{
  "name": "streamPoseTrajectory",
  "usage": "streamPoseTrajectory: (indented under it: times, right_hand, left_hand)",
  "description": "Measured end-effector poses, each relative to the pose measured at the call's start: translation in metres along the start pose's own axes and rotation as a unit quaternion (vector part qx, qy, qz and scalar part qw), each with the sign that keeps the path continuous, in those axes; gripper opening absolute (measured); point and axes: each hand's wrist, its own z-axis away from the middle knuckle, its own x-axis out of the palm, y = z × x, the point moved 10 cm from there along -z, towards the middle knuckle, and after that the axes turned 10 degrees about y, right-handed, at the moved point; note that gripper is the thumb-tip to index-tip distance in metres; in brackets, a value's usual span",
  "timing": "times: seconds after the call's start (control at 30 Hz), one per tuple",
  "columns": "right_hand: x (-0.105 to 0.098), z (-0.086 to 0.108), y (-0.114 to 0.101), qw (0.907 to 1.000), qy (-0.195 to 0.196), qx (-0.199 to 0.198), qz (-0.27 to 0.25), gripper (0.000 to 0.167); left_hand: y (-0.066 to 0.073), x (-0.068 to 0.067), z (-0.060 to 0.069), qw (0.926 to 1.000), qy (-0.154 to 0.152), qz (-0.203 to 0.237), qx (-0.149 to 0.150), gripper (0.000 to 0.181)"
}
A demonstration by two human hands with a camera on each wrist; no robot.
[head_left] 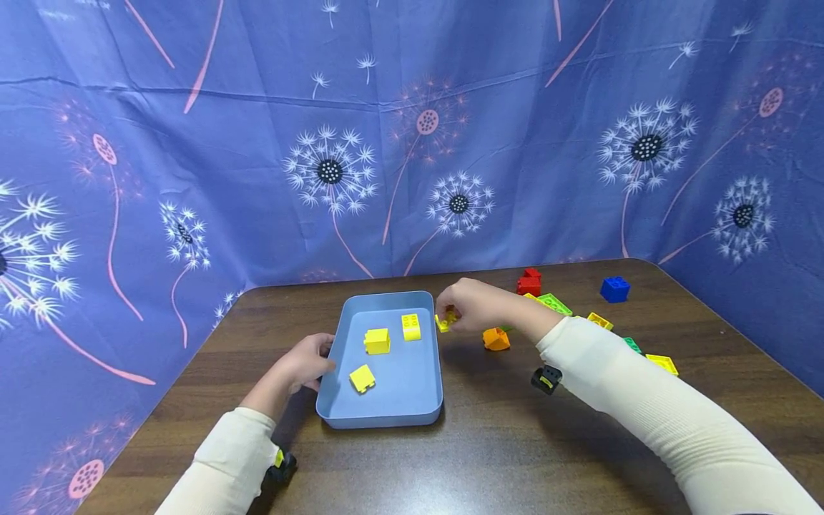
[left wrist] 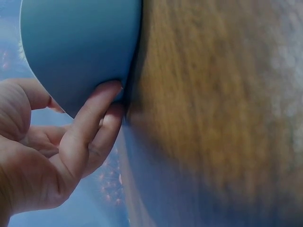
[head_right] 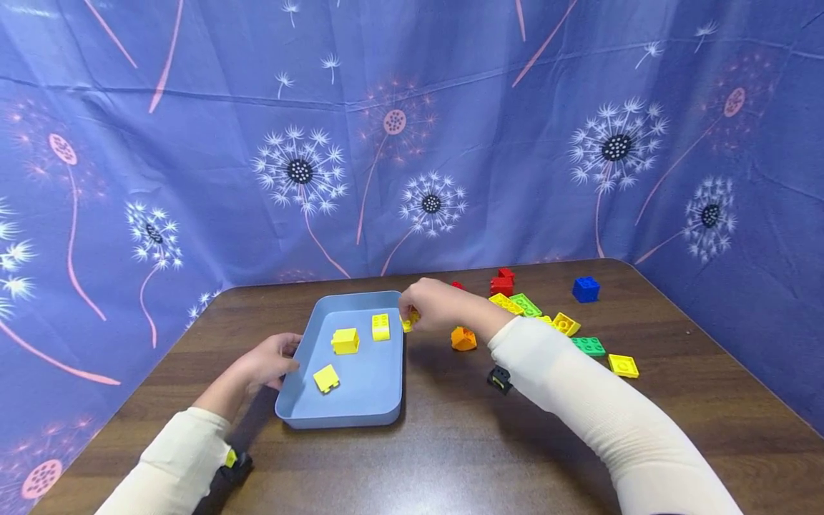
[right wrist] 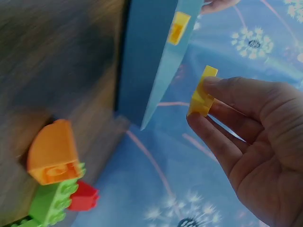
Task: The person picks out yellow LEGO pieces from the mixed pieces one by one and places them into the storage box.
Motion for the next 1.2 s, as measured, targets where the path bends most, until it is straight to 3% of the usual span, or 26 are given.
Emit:
streamPoseTrajectory:
  times: [0.47,0.73,0.93,1.2]
  right_hand:
    - [0.013,-0.036,-0.042,0.9985,-0.032,-0.043,-0.013,0.014]
    - [0.023,-0.067,-0.050,0.9979,-0.031,-0.050,-0.029,0.013]
    - [0.037,-0.086,-0.048,0.9981,-0.030,-0.020,-0.049,0.013]
    - [0.073,-0.093,-0.036,0.9955,-0.068,0.034,-0.057,0.017]
  left_hand:
    - [-0.002,0.000,0.001,1.0000,-0.004,0.002,0.000,0.059]
    - [0.000,0.000,0.001,1.0000,-0.003,0.001,-0.005,0.061]
    - [-0.001,0.000,0.002,1.0000,-0.001,-0.005,-0.007,0.061]
    - [0.000,0.000,0.002,1.0000,-0.003,-0.003,-0.005,0.061]
